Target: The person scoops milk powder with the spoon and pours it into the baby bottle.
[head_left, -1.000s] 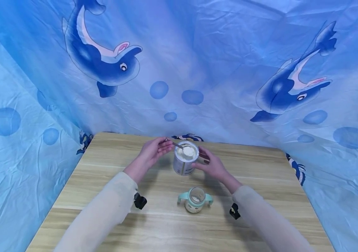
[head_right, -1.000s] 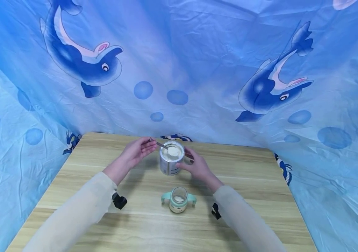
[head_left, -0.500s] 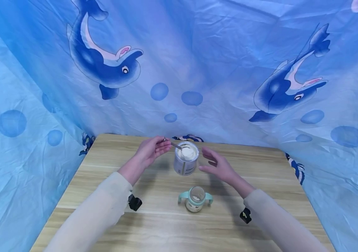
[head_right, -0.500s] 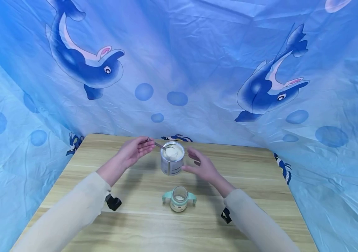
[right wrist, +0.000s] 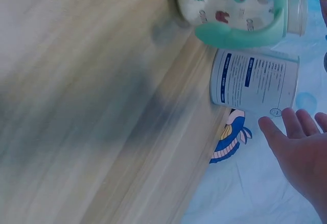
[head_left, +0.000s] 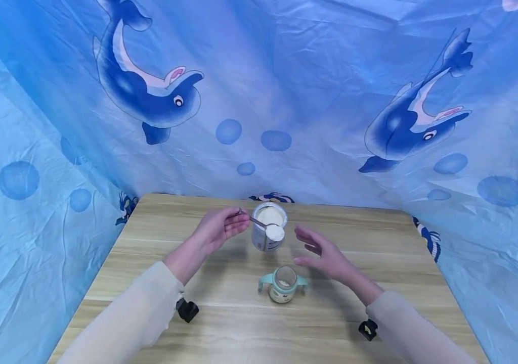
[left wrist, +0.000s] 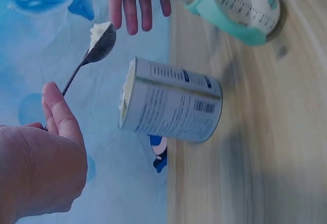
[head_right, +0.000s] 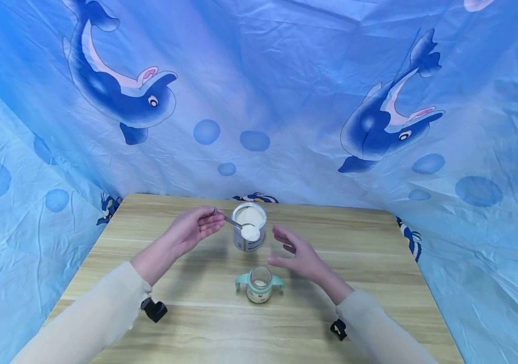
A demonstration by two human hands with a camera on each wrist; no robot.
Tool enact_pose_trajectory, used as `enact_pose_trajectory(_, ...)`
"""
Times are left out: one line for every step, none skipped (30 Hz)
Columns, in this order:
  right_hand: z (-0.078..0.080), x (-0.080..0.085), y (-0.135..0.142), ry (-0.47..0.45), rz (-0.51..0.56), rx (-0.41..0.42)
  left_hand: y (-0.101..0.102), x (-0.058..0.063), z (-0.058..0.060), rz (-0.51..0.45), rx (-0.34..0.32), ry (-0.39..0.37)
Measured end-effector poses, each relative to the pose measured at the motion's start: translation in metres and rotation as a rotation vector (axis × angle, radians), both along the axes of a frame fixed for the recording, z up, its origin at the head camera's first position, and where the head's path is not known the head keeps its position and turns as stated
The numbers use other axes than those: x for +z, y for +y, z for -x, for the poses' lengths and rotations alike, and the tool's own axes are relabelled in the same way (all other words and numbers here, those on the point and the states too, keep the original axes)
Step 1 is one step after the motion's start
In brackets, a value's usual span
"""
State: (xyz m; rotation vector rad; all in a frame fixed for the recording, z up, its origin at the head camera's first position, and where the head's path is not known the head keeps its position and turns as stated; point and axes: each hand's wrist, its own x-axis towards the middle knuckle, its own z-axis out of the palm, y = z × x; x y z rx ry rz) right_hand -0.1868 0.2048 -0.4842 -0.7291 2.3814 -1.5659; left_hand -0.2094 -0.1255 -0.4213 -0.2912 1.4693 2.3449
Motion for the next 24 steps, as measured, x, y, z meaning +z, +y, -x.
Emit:
enact_pose_trajectory(-0.003,-0.001,0.002,0.001,-0.001,0.006,0.001,0.000,-0.003,0.001,-0.004,-0.001)
enact_pose_trajectory(-0.006,-0.002,0.003,-0.002,-0.001,0.012,0.001,0.000,-0.006,0.003,-0.011,0.002)
enact_pose_trajectory(-0.009,-0.003,0.005,-0.002,-0.006,0.018,0.002,0.000,-0.008,0.003,-0.013,-0.001)
enact_pose_trajectory(-0.012,-0.004,0.006,-0.002,-0.012,0.023,0.002,0.000,-0.011,0.004,-0.017,-0.002)
enact_pose_trajectory(-0.015,-0.005,0.008,-0.003,-0.022,0.026,0.003,-0.001,-0.013,0.008,-0.020,-0.003)
enact_pose_trajectory(-0.018,-0.006,0.009,-0.005,-0.033,0.027,0.004,-0.001,-0.016,0.011,-0.024,-0.003)
enact_pose_trajectory(-0.020,-0.008,0.010,-0.005,-0.044,0.029,0.005,-0.001,-0.018,0.013,-0.028,-0.003)
enact_pose_trajectory(-0.023,-0.009,0.011,-0.004,-0.055,0.032,0.006,-0.002,-0.019,0.016,-0.031,-0.002)
enact_pose_trajectory(-0.026,-0.011,0.012,0.004,-0.064,0.038,0.006,-0.003,-0.021,0.018,-0.033,-0.003)
enact_pose_trajectory(-0.028,-0.013,0.012,0.012,-0.072,0.044,0.007,-0.003,-0.023,0.020,-0.036,-0.003)
enact_pose_trajectory(-0.030,-0.015,0.013,0.018,-0.077,0.048,0.008,-0.004,-0.025,0.021,-0.038,-0.004)
enact_pose_trajectory(-0.032,-0.017,0.013,0.025,-0.082,0.051,0.008,-0.005,-0.026,0.021,-0.040,-0.007)
enact_pose_trajectory(-0.034,-0.019,0.013,0.032,-0.085,0.055,0.009,-0.006,-0.028,0.021,-0.041,-0.008)
enact_pose_trajectory(-0.036,-0.021,0.013,0.039,-0.089,0.056,0.010,-0.007,-0.030,0.023,-0.043,-0.008)
enact_pose_trajectory(-0.037,-0.023,0.013,0.043,-0.090,0.059,0.011,-0.009,-0.032,0.023,-0.046,-0.009)
enact_pose_trajectory(-0.039,-0.025,0.013,0.047,-0.091,0.059,0.011,-0.010,-0.033,0.023,-0.047,-0.011)
enact_pose_trajectory(-0.041,-0.026,0.013,0.050,-0.089,0.058,0.012,-0.011,-0.035,0.025,-0.049,-0.010)
enact_pose_trajectory(-0.042,-0.028,0.012,0.050,-0.087,0.058,0.013,-0.013,-0.037,0.024,-0.051,-0.010)
enact_pose_trajectory(-0.044,-0.029,0.012,0.048,-0.082,0.060,0.014,-0.014,-0.038,0.024,-0.053,-0.010)
enact_pose_trajectory(-0.046,-0.030,0.011,0.046,-0.076,0.062,0.014,-0.016,-0.040,0.025,-0.055,-0.011)
enact_pose_trajectory(-0.047,-0.031,0.011,0.040,-0.070,0.064,0.015,-0.018,-0.042,0.024,-0.056,-0.014)
enact_pose_trajectory(-0.049,-0.032,0.010,0.036,-0.065,0.064,0.015,-0.019,-0.043,0.024,-0.056,-0.016)
enact_pose_trajectory(-0.050,-0.033,0.009,0.030,-0.060,0.064,0.016,-0.020,-0.045,0.023,-0.058,-0.017)
enact_pose_trajectory(-0.051,-0.034,0.008,0.022,-0.057,0.063,0.017,-0.021,-0.046,0.022,-0.059,-0.019)
